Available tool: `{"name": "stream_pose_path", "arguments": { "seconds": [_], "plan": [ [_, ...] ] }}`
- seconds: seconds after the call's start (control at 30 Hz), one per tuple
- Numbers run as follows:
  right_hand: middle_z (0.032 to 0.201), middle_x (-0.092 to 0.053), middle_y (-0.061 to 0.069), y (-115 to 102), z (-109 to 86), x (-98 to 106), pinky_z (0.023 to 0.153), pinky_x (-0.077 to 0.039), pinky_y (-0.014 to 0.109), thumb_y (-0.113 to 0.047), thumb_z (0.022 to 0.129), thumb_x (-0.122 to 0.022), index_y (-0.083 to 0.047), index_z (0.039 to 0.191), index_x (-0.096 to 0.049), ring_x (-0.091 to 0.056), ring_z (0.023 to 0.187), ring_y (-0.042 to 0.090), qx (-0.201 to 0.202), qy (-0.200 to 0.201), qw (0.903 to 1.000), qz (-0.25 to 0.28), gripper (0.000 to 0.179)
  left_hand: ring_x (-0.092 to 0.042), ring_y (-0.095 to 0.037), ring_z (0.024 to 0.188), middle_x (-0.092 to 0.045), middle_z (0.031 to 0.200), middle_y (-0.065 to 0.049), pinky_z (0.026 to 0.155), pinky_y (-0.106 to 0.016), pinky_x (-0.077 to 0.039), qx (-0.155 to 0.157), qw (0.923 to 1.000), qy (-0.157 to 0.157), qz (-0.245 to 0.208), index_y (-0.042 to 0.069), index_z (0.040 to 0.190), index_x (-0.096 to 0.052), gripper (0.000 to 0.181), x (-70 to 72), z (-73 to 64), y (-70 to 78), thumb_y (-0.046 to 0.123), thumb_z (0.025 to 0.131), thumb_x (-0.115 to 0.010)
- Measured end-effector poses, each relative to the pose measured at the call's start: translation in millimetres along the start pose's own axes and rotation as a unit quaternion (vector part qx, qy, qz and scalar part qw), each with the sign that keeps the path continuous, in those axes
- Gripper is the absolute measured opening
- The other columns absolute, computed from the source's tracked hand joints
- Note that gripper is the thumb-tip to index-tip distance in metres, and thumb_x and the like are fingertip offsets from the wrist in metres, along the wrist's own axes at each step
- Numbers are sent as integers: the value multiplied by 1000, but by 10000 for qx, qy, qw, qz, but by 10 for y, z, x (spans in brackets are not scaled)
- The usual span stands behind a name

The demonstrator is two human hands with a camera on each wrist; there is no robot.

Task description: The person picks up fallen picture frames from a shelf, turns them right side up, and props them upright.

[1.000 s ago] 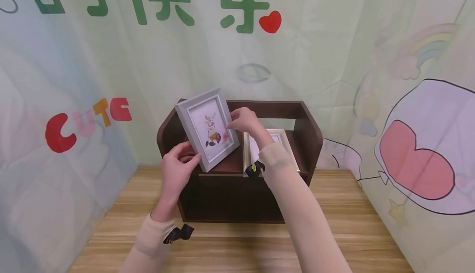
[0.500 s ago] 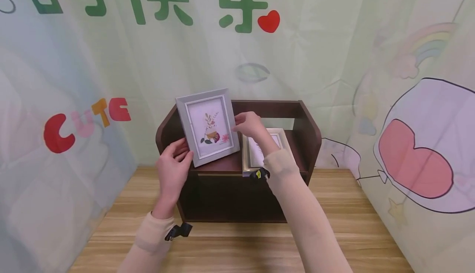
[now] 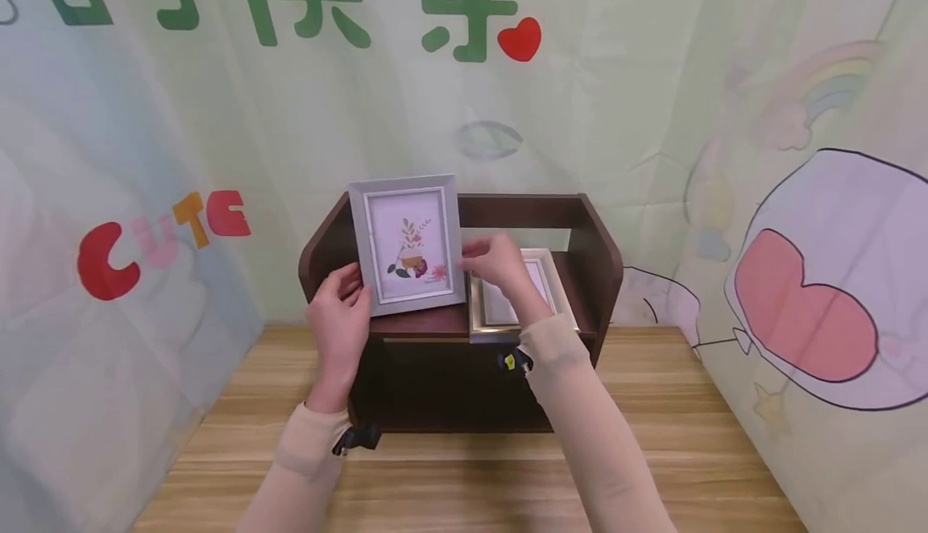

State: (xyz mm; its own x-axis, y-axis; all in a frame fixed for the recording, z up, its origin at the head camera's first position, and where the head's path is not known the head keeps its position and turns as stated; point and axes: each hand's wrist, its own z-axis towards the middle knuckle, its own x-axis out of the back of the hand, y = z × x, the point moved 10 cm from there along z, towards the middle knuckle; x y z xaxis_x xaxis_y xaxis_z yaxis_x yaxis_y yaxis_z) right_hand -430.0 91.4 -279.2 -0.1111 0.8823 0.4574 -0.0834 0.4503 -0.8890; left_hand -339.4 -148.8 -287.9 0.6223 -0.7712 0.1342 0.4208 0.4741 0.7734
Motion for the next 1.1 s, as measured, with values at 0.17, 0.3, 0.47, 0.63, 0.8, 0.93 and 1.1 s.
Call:
{"name": "stream_pose_path", "arguments": {
  "seconds": [0.17, 0.3, 0.47, 0.63, 0.8, 0.93, 1.1],
  "plan": [
    [113, -67, 19, 24, -76, -13, 81, -57, 32, -9, 84, -70, 2, 115, -64, -67, 94, 22, 15, 378, 9993, -22, 34, -67, -28, 95, -64, 102, -19, 82, -36, -56, 18, 9999, 59, 125, -3, 111, -65, 26, -39, 12, -31, 1, 85, -65],
    [108, -69, 18, -1, -143, -24, 75, -58, 30, -10, 84, -71, 1, 111, -65, -69, 92, 24, 146, 697, 9971, -257, 30, -66, -30, 95, -63, 102, -20, 82, -38, -56, -74, 9992, 121, 381, -4, 111, -65, 25, -84, 24, -46, 1, 87, -63],
    [104, -71, 18, -47, -198, -60, 70, -58, 29, -12, 84, -71, 1, 108, -67, -69, 86, 22, 318, 969, 9938, -437, 28, -64, -32, 95, -63, 102, -21, 82, -40, -56, -64, 9981, 212, 570, -4, 113, -64, 26, -103, 44, -76, 0, 88, -61],
    [100, -72, 16, -73, -201, -81, 67, -57, 27, -14, 84, -70, 0, 105, -68, -70, 80, 20, 379, 1109, 9914, -575, 25, -63, -33, 101, -62, 108, -22, 85, -42, -55, 179, 9986, 66, 501, -4, 119, -61, 31, -117, 22, -140, 0, 88, -60],
    [101, -72, 14, -101, -179, -111, 70, -57, 28, -15, 83, -71, -1, 105, -69, -70, 87, 21, 408, 1105, 9908, -668, 26, -58, -35, 113, -59, 120, -23, 94, -47, -49, 518, 9981, -59, 326, -3, 128, -55, 41, -110, -41, -189, 4, 88, -61],
    [99, -73, 14, -127, -166, -143, 68, -57, 26, -15, 83, -71, -1, 103, -70, -71, 87, 21, 466, 1124, 9904, -652, 25, -50, -35, 122, -53, 132, -21, 103, -47, -41, 688, 9971, -71, 307, -1, 135, -48, 50, -112, -90, -178, 9, 89, -62],
    [96, -73, 15, -173, -157, -193, 64, -57, 24, -13, 82, -72, 0, 102, -70, -72, 80, 21, 542, 1133, 9904, -586, 24, -44, -35, 128, -46, 138, -21, 108, -47, -35, 701, 9972, 20, 240, -1, 141, -41, 58, -116, -127, -136, 10, 88, -63]
  ]
}}
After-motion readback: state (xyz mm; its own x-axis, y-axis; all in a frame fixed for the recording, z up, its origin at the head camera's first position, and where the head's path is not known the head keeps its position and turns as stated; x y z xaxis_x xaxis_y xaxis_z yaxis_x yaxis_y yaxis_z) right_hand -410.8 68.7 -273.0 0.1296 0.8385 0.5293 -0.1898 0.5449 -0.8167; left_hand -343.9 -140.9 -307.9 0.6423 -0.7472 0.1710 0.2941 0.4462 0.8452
